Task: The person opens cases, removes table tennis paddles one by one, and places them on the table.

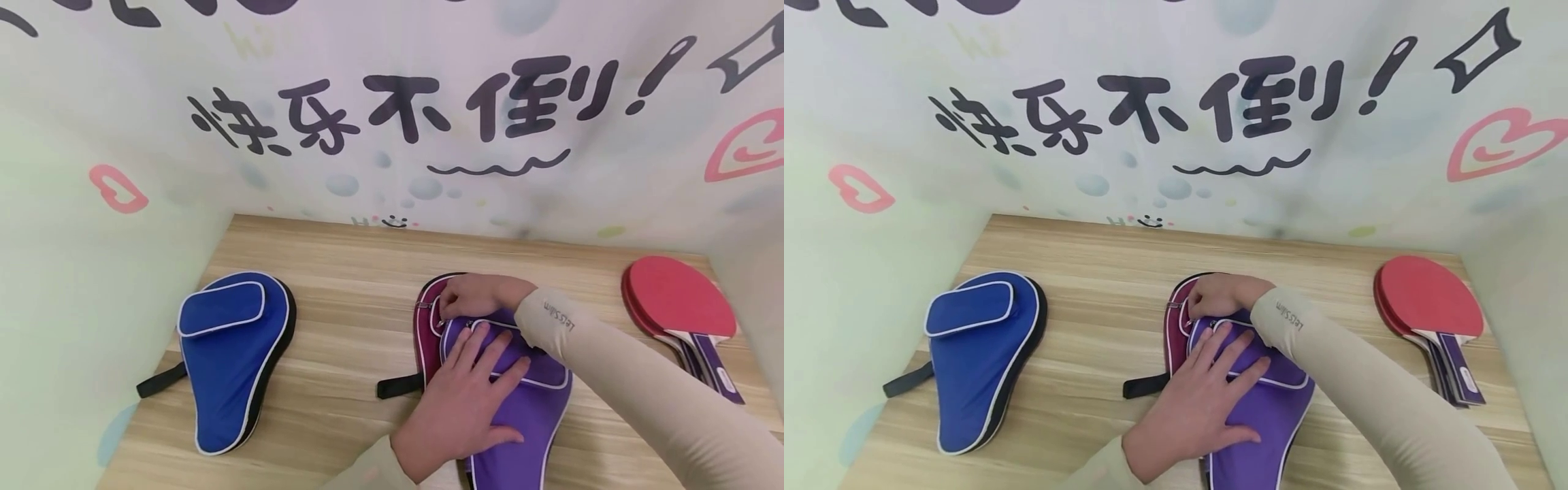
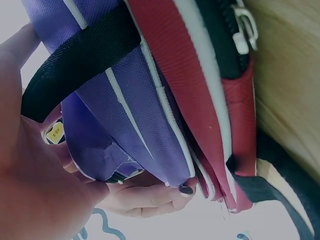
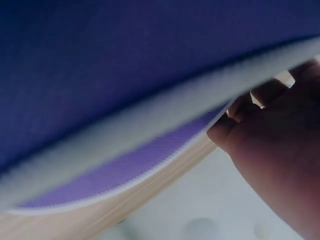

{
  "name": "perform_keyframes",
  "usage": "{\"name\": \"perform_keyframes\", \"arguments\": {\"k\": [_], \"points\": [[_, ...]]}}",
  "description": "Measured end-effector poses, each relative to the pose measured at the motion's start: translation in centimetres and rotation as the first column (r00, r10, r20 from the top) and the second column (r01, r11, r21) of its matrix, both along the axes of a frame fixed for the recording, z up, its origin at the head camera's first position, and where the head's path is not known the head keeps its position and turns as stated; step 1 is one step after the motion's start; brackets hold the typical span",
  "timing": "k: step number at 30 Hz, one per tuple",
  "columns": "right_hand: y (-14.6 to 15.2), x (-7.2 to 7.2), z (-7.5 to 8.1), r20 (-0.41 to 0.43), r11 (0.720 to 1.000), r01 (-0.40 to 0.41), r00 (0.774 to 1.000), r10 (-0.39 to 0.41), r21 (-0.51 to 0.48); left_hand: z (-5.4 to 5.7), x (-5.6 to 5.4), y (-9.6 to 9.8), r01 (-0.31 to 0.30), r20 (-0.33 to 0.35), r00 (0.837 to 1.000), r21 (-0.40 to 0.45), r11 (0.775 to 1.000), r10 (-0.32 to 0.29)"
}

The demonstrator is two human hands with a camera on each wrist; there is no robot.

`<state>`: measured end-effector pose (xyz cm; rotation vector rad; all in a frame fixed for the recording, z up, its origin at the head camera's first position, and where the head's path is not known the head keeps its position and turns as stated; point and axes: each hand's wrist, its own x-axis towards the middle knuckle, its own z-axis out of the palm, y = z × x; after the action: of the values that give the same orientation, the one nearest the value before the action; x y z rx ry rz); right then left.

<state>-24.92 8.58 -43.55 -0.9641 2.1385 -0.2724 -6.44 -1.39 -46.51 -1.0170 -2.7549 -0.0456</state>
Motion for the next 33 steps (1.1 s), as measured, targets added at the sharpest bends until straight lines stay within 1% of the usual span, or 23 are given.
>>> {"name": "perform_keyframes", "arguments": {"k": [3,7,9,14,15,17,21,23,25,28,33], "points": [[-0.1,0.1,-0.1,0.030,0.999,0.017,0.999,-0.016,-0.031,0.0,0.0,0.0,0.002,-0.004,1.000,-0.003,1.000,-0.002],[0.0,0.4,-0.3,0.058,0.997,0.078,0.995,-0.077,-0.012,0.3,-0.1,0.2,0.011,0.010,1.000,-0.022,1.000,-0.011],[-0.1,0.4,-0.4,0.057,0.997,0.081,0.995,-0.080,-0.013,0.5,0.0,0.4,0.010,0.011,1.000,-0.046,0.999,-0.009],[0.1,0.4,-0.4,-0.012,0.996,0.069,0.998,-0.069,-0.050,0.9,0.0,0.7,-0.003,0.006,1.000,-0.093,0.996,0.003],[0.2,0.4,-0.4,-0.025,0.995,0.079,0.996,-0.081,-0.063,0.9,0.0,0.8,-0.006,0.001,1.000,-0.096,0.995,0.006],[0.6,0.3,-0.4,-0.078,0.990,0.096,0.991,-0.105,-0.106,0.9,0.0,0.8,-0.014,-0.018,1.000,-0.093,0.996,0.013],[1.5,-0.1,-0.4,-0.204,0.979,0.118,0.967,-0.151,-0.166,0.9,0.0,0.8,-0.032,-0.032,0.999,-0.096,0.995,0.029],[2.1,-0.4,-0.4,-0.252,0.978,0.130,0.953,-0.169,-0.163,1.0,-0.1,0.8,-0.040,-0.025,0.999,-0.091,0.995,0.038],[2.7,-0.8,-0.5,-0.267,0.978,0.155,0.945,-0.187,-0.138,1.0,-0.2,0.8,-0.047,-0.018,0.999,-0.083,0.995,0.046],[3.9,-1.4,-0.6,-0.263,0.976,0.192,0.941,-0.214,-0.108,1.0,-0.3,0.7,-0.056,-0.007,0.998,-0.064,0.996,0.056],[6.3,-2.2,-0.6,-0.232,0.965,0.240,0.938,-0.259,-0.106,1.0,-0.6,0.3,-0.072,0.020,0.997,-0.046,0.996,0.073]]}}
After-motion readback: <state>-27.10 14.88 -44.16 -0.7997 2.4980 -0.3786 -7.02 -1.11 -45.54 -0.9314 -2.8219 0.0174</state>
